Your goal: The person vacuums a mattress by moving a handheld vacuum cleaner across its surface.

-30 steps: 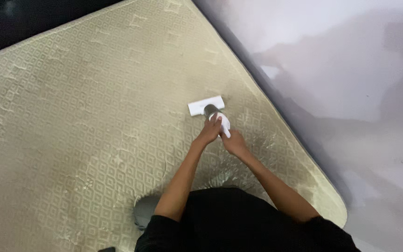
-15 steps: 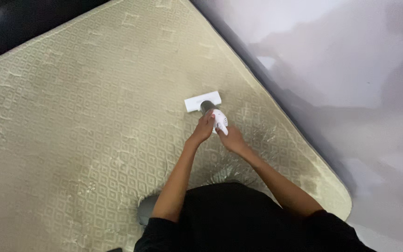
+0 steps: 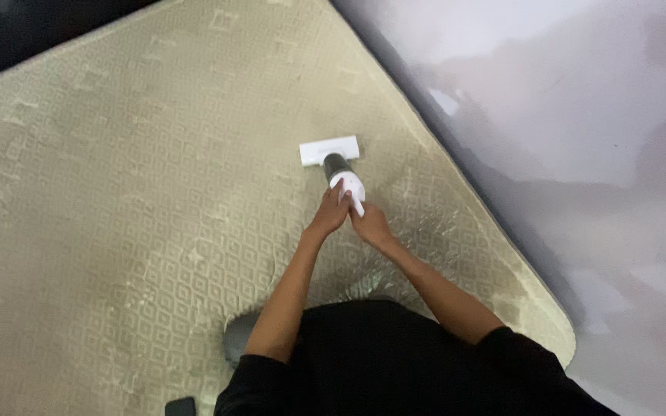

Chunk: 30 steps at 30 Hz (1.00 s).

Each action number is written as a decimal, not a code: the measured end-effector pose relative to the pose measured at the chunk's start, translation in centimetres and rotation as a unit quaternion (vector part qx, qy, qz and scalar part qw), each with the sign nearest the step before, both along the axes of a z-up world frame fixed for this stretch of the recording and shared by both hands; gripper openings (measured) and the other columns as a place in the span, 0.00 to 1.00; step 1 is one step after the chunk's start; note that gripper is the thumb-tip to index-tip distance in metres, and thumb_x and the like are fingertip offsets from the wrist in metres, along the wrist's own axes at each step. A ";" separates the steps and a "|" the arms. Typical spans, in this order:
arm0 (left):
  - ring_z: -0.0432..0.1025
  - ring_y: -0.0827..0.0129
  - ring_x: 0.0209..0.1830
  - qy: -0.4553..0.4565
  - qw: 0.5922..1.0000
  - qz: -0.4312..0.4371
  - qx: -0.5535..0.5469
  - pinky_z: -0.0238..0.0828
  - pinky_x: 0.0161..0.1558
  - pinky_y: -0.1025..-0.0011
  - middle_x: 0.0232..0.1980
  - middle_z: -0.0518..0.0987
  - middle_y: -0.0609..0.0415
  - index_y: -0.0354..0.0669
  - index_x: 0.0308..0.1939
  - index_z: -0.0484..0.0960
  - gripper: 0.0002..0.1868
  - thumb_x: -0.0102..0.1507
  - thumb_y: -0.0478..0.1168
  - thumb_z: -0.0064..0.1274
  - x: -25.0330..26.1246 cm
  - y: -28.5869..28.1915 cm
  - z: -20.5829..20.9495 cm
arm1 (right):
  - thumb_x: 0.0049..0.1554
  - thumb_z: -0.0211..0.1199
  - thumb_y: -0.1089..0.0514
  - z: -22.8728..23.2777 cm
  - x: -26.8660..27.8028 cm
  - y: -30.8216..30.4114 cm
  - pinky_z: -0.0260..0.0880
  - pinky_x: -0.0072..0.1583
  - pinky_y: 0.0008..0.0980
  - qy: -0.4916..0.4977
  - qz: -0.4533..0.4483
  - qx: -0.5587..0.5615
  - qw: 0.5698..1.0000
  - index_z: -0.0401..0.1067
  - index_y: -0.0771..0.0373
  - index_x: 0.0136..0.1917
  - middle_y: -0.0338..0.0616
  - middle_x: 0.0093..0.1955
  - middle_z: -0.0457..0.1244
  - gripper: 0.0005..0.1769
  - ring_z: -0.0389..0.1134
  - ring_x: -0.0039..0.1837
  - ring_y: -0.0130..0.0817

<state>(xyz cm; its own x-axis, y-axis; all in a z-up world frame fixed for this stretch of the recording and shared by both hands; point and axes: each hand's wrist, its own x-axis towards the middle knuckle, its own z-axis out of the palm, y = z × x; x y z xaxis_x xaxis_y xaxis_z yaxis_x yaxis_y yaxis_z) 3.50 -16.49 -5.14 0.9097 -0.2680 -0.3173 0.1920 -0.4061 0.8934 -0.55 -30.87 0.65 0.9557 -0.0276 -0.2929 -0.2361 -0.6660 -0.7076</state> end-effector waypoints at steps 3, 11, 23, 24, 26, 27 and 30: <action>0.43 0.43 0.82 -0.015 0.999 0.033 -0.021 0.45 0.77 0.54 0.80 0.51 0.32 0.50 0.80 0.54 0.37 0.71 0.60 0.35 -0.5 0.3 -0.1 | 0.62 0.56 0.46 -2.0 0.9 0.3 0.69 0.47 0.51 -0.067 0.000 -0.007 0.998 0.77 0.72 0.48 0.62 0.40 0.69 0.25 0.72 0.45 0.57; 0.45 0.37 0.81 -0.005 0.999 0.012 0.030 0.45 0.74 0.44 0.79 0.57 0.34 0.56 0.77 0.59 0.34 0.69 0.62 0.35 -1.3 1.4 0.7 | 0.65 0.53 0.38 2.1 -1.9 -1.4 0.68 0.40 0.47 0.095 0.059 0.012 0.994 0.78 0.68 0.50 0.51 0.32 0.67 0.30 0.67 0.34 0.44; 0.43 0.30 0.81 0.040 0.994 0.050 0.083 0.45 0.75 0.44 0.81 0.47 0.29 0.59 0.79 0.57 0.35 0.70 0.64 0.35 -2.7 3.5 -0.6 | 0.64 0.55 0.40 2.3 -4.1 1.6 0.69 0.40 0.46 0.132 0.098 0.003 0.986 0.79 0.69 0.51 0.50 0.32 0.67 0.29 0.69 0.34 0.42; 0.41 0.29 0.82 0.019 0.994 0.055 0.093 0.45 0.75 0.43 0.81 0.48 0.30 0.57 0.80 0.55 0.36 0.71 0.65 0.35 -2.7 3.5 -1.1 | 0.65 0.53 0.40 1.2 -3.5 2.0 0.70 0.41 0.48 0.134 0.107 -0.015 0.985 0.79 0.70 0.51 0.53 0.33 0.68 0.29 0.70 0.36 0.46; 0.51 0.29 0.77 0.038 0.993 0.083 0.074 0.52 0.73 0.47 0.82 0.42 0.29 0.59 0.80 0.52 0.38 0.68 0.64 0.38 -2.5 3.7 -1.6 | 0.62 0.58 0.43 -0.9 -1.7 3.0 0.70 0.45 0.51 0.010 0.110 -0.046 0.993 0.78 0.71 0.52 0.60 0.40 0.69 0.26 0.71 0.43 0.55; 0.56 0.29 0.74 0.049 0.992 0.098 0.066 0.56 0.73 0.49 0.82 0.39 0.28 0.60 0.80 0.50 0.40 0.67 0.63 0.39 -2.6 4.0 -1.8 | 0.61 0.60 0.44 -1.5 -1.4 3.5 0.70 0.47 0.52 -0.051 0.112 -0.060 0.991 0.77 0.71 0.52 0.63 0.44 0.69 0.25 0.72 0.47 0.59; 0.56 0.30 0.75 -0.052 0.990 0.124 0.036 0.60 0.71 0.51 0.81 0.43 0.27 0.57 0.80 0.53 0.39 0.68 0.60 0.44 -2.8 4.7 -1.9 | 0.61 0.56 0.45 -1.0 0.4 4.2 0.72 0.52 0.52 0.033 0.095 -0.017 0.995 0.78 0.68 0.51 0.64 0.45 0.70 0.24 0.74 0.50 0.60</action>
